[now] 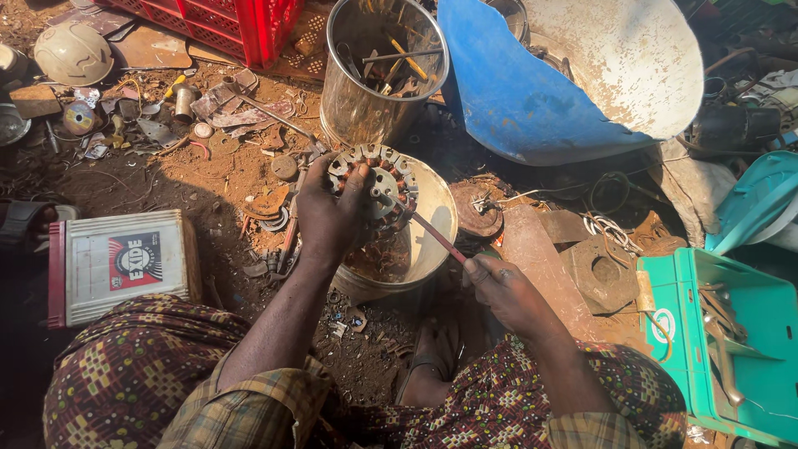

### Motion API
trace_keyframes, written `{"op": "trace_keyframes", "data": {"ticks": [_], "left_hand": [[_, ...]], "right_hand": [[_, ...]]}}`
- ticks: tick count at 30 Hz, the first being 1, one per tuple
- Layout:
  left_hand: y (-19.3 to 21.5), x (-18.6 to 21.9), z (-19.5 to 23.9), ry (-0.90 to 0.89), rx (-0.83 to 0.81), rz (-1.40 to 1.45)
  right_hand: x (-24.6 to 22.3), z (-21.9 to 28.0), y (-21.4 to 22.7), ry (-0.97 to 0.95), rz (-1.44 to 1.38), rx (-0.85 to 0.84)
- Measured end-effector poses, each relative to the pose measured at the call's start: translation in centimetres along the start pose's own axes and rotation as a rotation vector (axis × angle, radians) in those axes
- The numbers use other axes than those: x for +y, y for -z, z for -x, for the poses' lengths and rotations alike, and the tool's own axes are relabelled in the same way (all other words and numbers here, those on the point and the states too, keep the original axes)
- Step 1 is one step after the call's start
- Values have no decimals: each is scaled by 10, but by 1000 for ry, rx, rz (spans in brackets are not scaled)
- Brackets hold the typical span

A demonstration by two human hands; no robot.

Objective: The person sits on the ground and uses pliers and a screwdriver to remove copper windings from a motor stator. They repeatedly pry and pull the windings out of the slots, placing the removed pieces into a bucket.

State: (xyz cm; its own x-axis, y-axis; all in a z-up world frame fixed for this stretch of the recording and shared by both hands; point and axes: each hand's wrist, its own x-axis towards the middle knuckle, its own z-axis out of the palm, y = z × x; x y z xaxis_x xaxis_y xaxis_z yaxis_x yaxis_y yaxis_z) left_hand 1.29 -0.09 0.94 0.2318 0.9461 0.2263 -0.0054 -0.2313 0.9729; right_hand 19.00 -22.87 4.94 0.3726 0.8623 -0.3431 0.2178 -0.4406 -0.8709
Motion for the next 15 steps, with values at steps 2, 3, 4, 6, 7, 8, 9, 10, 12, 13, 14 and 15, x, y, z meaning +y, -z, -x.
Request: {"op": "trace_keyframes", "data": {"ticks": [2,3,4,6,7,8,9,10,12,13,14,15], "left_hand": [[-1,2,0,22,9,13],[-2,3,0,49,16,14],[-1,4,1,77,21,15],[0,4,3,90,20,3],[0,4,3,96,19,-3],[-1,3,5,25,55,-42],[-3,1,6,-46,90,-82],[-3,0,6,-119,125,-122],[-6,-4,11,-288,14,-228],[-7,-5,15,-371,-41,-280],[-6,-7,20,-310,-66,-284],[-6,-8,24,-248,-91,-287]], "right_hand": [[-1,-1,1,-25,-1,0],[-1,-2,2,-41,-14,-1],[-1,-2,1,-58,-29,-2],[-1,-3,0,-72,-33,-1],[-2,-4,0,-69,-22,1],[-2,-4,-2,-68,-11,3],[-2,-4,-3,-55,29,8],[-3,-6,-6,-39,69,13],[-4,-9,-11,-29,90,25],[-4,-12,-14,-34,72,32],[-1,-12,-18,-47,46,43],[2,-10,-22,-117,47,35]]}}
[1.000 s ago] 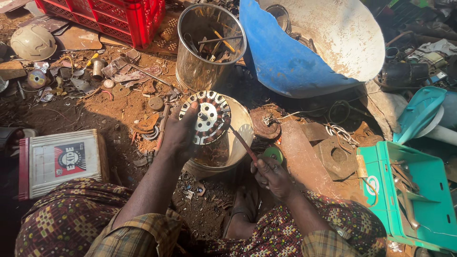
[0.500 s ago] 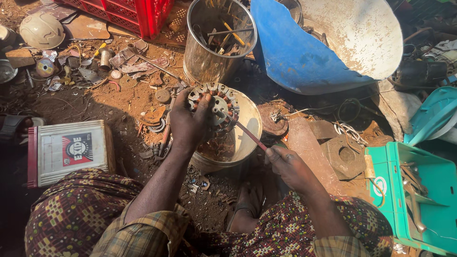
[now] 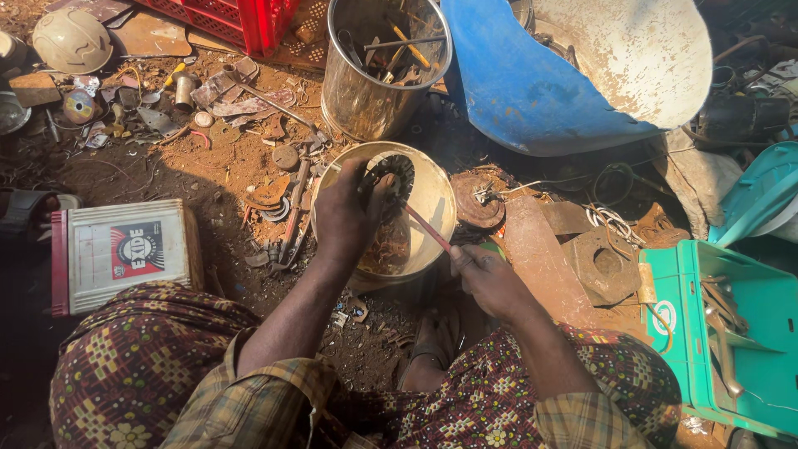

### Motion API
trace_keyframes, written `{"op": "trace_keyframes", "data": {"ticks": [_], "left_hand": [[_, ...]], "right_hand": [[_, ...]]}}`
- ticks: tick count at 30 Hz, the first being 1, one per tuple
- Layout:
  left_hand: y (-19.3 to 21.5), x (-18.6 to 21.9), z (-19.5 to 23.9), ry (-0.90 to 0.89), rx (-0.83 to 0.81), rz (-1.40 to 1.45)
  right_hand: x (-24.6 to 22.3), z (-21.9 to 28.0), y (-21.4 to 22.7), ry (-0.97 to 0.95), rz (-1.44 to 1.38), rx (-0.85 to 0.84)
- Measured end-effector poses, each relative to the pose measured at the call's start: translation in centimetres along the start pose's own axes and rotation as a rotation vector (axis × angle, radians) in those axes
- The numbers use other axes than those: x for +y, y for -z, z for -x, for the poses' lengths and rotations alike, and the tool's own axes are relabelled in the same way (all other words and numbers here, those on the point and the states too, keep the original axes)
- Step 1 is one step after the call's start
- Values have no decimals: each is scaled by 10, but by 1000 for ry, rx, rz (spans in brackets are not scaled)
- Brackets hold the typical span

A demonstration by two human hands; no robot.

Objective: The person sits on the ground and uses pliers and a screwdriver to remove copper windings from a motor stator. They repeatedly pry and pull the windings out of the slots, placing the removed pieces into a bucket.

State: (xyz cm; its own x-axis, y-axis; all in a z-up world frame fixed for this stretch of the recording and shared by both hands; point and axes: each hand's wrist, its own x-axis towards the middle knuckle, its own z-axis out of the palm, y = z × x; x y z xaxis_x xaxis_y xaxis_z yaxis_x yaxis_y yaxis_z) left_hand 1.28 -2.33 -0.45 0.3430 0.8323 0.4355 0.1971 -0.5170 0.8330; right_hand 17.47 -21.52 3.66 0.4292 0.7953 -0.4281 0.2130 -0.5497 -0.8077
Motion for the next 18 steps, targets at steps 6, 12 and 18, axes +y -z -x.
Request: {"op": "trace_keyframes", "data": {"ticks": [6,12,18], "left_hand": [[-4,4,-9,57,16,71],[0,12,-13,16,64,150],[11,17,-25,205,154,291]], "right_hand": [[10,-10,4,-28,-15,-13],[-9,17,45,-54,37,-45],[-19,25,42,-25,-127,58]]}}
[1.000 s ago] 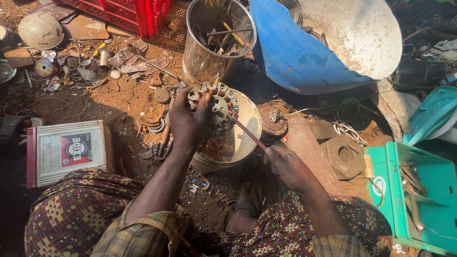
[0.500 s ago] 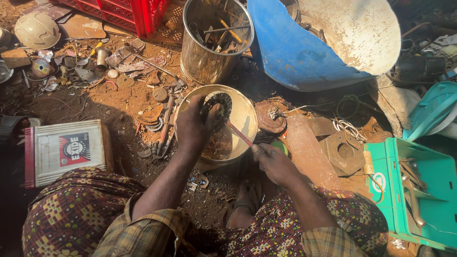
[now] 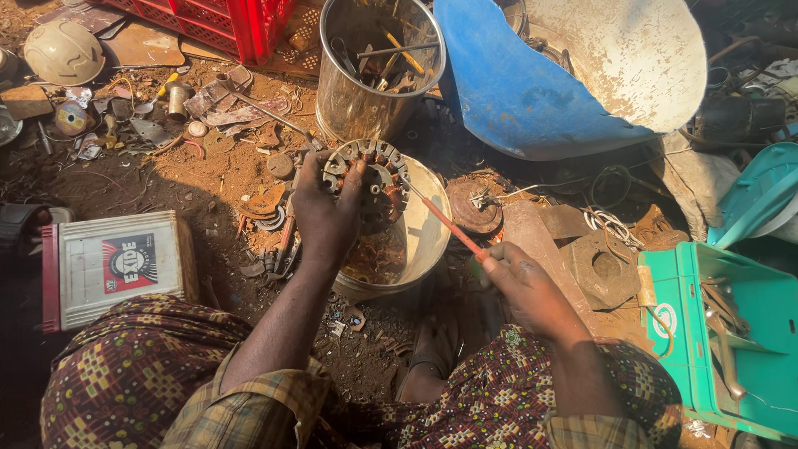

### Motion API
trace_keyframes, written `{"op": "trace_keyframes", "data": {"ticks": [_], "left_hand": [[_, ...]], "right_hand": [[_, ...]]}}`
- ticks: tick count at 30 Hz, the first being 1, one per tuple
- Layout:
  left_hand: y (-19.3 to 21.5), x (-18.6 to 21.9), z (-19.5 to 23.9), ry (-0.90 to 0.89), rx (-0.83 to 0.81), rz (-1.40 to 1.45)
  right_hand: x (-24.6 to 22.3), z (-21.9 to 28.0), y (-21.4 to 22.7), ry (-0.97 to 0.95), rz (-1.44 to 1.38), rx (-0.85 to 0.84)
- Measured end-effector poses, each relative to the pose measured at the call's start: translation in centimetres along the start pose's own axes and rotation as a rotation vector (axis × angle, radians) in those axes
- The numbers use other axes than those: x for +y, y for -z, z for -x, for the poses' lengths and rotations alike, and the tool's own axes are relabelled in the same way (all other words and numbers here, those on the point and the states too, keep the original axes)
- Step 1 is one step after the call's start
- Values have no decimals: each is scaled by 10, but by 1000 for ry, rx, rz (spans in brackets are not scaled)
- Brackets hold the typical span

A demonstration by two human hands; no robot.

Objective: The person sits on the ground and uses pliers and a screwdriver to remove copper windings from a motor stator. They repeatedly pry and pull the windings out of the slots, placing the removed pieces into a bucket.

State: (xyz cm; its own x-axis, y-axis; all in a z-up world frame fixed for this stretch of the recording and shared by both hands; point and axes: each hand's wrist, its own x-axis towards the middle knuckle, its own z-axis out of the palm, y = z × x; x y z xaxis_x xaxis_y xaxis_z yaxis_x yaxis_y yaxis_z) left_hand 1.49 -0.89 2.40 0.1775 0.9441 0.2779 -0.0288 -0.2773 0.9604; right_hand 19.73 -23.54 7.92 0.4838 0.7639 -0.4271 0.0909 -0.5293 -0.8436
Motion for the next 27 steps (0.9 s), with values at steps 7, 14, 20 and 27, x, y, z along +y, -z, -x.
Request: {"op": "trace_keyframes", "data": {"ticks": [7,14,20,27], "left_hand": [[-1,-2,-7,272,65,238],[-3,-9,2,280,16,181],[-15,7,17,301,-54,102],[-16,6,19,197,-36,-20]], "right_hand": [[6,-6,6,24,27,39],[15,-42,-30,313,-277,304],[-5,-59,-84,493,-28,201],[-2,-74,-105,669,393,454]]}}
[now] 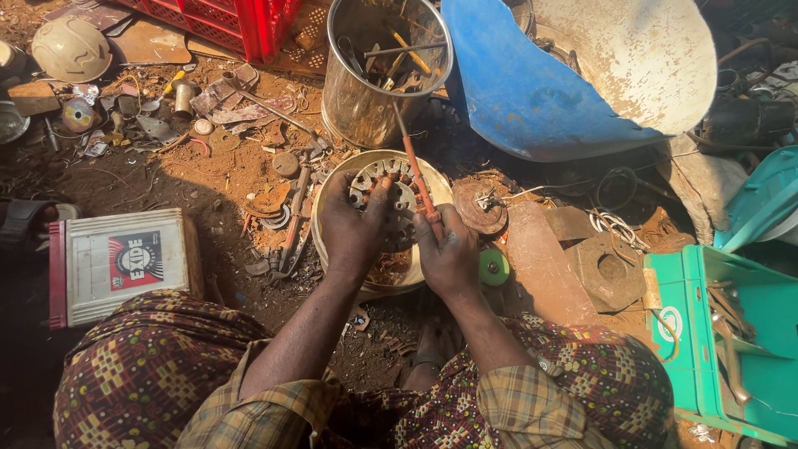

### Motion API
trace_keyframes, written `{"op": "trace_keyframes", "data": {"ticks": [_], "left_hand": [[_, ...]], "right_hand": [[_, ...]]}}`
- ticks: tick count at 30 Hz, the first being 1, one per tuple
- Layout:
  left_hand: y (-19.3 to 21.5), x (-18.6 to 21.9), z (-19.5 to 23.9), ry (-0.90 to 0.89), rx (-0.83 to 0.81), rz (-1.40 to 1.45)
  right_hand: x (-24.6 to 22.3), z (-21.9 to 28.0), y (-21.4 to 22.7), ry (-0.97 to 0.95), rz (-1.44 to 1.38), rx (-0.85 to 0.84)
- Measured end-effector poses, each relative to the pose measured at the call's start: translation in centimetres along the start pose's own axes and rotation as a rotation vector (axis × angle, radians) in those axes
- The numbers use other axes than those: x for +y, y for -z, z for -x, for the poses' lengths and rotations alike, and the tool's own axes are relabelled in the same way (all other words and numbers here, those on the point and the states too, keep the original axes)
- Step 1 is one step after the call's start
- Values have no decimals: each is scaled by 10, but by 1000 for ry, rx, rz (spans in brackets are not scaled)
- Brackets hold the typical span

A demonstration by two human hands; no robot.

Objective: The person sits on the ground and uses pliers and a screwdriver to remove copper windings from a motor stator. They repeatedly pry and pull the windings out of the slots, placing the removed pieces into a bucket.

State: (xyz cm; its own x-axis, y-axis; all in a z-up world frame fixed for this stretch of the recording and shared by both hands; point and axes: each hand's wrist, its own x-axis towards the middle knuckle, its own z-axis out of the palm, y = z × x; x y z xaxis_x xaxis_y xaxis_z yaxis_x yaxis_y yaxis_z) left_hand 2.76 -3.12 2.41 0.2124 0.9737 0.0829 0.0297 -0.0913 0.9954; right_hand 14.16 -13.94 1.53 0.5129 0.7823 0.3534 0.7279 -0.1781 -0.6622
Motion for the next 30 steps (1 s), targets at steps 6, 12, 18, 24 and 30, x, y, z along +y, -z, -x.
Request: {"op": "trace_keyframes", "data": {"ticks": [6,12,18,24,30], "left_hand": [[-2,3,-2,-152,32,-68],[-2,14,-1,-193,43,-81],[-5,16,5,-265,-59,58],[-7,13,-2,-346,-9,38],[-13,10,-1,-298,71,89]], "right_hand": [[7,7,-17,-388,-786,103],[9,10,-11,42,-33,135],[8,6,-24,-482,-949,322],[-1,12,-8,93,-36,240],[-18,-10,-6,-447,-766,325]]}}
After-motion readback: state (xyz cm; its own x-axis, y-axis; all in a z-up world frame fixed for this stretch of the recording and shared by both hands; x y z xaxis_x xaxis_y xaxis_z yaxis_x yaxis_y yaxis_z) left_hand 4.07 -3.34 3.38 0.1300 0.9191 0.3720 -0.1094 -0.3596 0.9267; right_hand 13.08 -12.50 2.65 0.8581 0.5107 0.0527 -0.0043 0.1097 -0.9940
